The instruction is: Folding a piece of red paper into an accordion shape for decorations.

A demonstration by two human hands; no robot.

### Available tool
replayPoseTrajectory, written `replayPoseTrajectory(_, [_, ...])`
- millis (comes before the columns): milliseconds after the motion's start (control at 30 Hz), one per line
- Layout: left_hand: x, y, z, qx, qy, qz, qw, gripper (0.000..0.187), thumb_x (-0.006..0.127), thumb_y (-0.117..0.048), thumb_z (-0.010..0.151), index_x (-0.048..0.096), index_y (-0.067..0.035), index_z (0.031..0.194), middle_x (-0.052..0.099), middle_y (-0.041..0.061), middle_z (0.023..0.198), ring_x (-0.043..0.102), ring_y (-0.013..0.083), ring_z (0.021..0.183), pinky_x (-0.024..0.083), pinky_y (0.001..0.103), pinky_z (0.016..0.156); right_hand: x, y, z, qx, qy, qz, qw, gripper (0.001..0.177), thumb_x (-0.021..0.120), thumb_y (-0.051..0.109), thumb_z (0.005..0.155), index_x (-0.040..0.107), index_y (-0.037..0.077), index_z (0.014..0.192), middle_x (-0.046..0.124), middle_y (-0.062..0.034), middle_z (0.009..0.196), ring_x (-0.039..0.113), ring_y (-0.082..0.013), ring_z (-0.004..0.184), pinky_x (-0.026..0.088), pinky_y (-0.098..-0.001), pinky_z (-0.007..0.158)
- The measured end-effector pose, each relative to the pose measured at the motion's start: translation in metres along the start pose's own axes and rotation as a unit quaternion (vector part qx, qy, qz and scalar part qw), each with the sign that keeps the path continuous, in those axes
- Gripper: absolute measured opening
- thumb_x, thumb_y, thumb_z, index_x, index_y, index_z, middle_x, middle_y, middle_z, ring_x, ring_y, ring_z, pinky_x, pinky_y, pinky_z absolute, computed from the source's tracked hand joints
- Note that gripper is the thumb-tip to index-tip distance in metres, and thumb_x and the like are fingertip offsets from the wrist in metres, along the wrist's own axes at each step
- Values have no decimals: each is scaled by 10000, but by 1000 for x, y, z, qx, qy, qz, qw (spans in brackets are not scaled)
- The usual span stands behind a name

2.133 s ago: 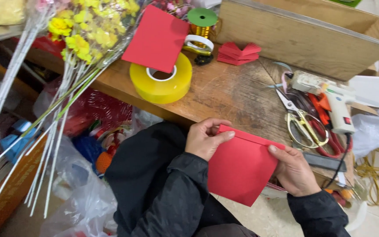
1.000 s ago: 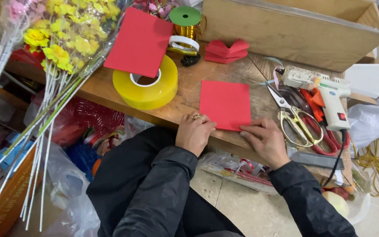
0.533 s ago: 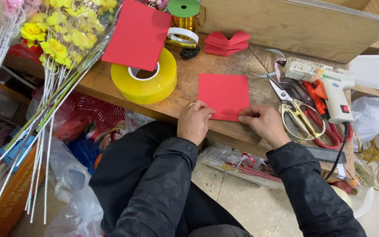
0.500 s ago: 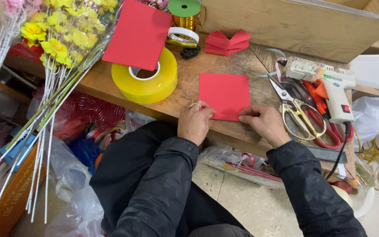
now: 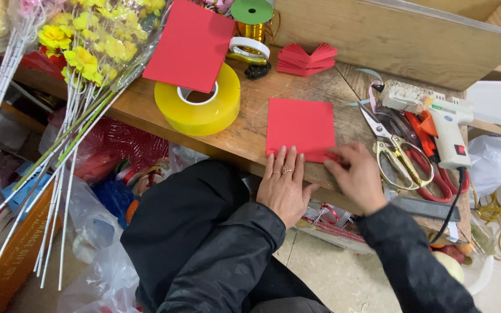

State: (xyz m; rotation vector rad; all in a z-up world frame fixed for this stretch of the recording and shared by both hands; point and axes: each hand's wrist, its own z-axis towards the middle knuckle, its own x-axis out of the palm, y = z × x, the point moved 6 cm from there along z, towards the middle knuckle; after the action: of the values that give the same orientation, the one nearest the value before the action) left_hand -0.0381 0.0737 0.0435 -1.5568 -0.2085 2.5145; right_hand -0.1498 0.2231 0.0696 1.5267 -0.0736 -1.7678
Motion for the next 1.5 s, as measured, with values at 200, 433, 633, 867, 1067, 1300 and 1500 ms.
replayPoseTrajectory(200, [5, 3, -2, -8, 52, -21, 998, 817, 351, -623, 1050, 387, -17, 1596, 345, 272, 1663, 217, 471, 1579, 84, 594, 1305, -1, 43, -52, -127, -83, -180, 972, 452, 695, 364, 963, 723, 235, 1395, 655, -21, 1449, 613, -332, 1217, 494, -441, 905])
replayPoseTrajectory(433, [10, 6, -4, -15, 84, -33, 996, 814, 356, -596, 1038, 301, -46, 1637, 252, 254, 1705, 140, 457, 1599, 37, 588, 1311, 9, 42, -56, -105, -85, -196, 971, 443, 652, 393, 1000, 697, 263, 1421, 626, 26, 1495, 558, -278, 1318, 413, -411, 951])
replayPoseTrajectory(633, [11, 7, -4, -12, 103, -67, 992, 810, 319, -581, 1056, 238, -43, 1655, 200, 273, 1716, 102, 473, 1603, 16, 604, 1305, 15, 35, -57, -96, -77, -210, 970, 443, 596, 469, 1022, 676, 320, 1431, 609, 57, 1509, 542, -271, 1348, 404, -425, 992])
replayPoseTrajectory(867, [6, 11, 0, -27, 143, -48, 988, 820, 312, -635, 1025, 289, -102, 1648, 246, 211, 1717, 112, 453, 1603, -4, 662, 1277, 12, 36, -57, -76, -78, -196, 975, 445, 605, 497, 1015, 674, 345, 1428, 556, -10, 1553, 540, -323, 1351, 402, -456, 1006])
replayPoseTrajectory(1067, [-11, 17, 5, -24, 148, -52, 987, 832, 378, -688, 978, 409, -141, 1603, 365, 169, 1673, 171, 472, 1581, 113, 647, 1269, 12, 39, -58, -61, -89, -210, 972, 420, 595, 524, 1025, 687, 389, 1413, 581, -56, 1478, 530, -338, 1382, 376, -465, 1035])
replayPoseTrajectory(1300, [-10, 19, 7, -34, 149, -39, 988, 796, 312, -682, 1009, 421, -165, 1604, 418, 153, 1645, 224, 456, 1564, 143, 605, 1269, 14, 35, -57, -69, -97, -215, 969, 407, 611, 525, 1014, 700, 386, 1386, 607, -44, 1465, 522, -301, 1409, 348, -443, 1056])
replayPoseTrajectory(1500, [-12, 19, 9, -41, 190, -40, 980, 778, 298, -657, 1014, 383, -180, 1622, 360, 156, 1678, 191, 455, 1573, 136, 591, 1273, 11, 41, -56, -48, -79, -174, 980, 441, 632, 470, 1001, 676, 357, 1424, 530, -87, 1507, 493, -373, 1392, 323, -484, 1078])
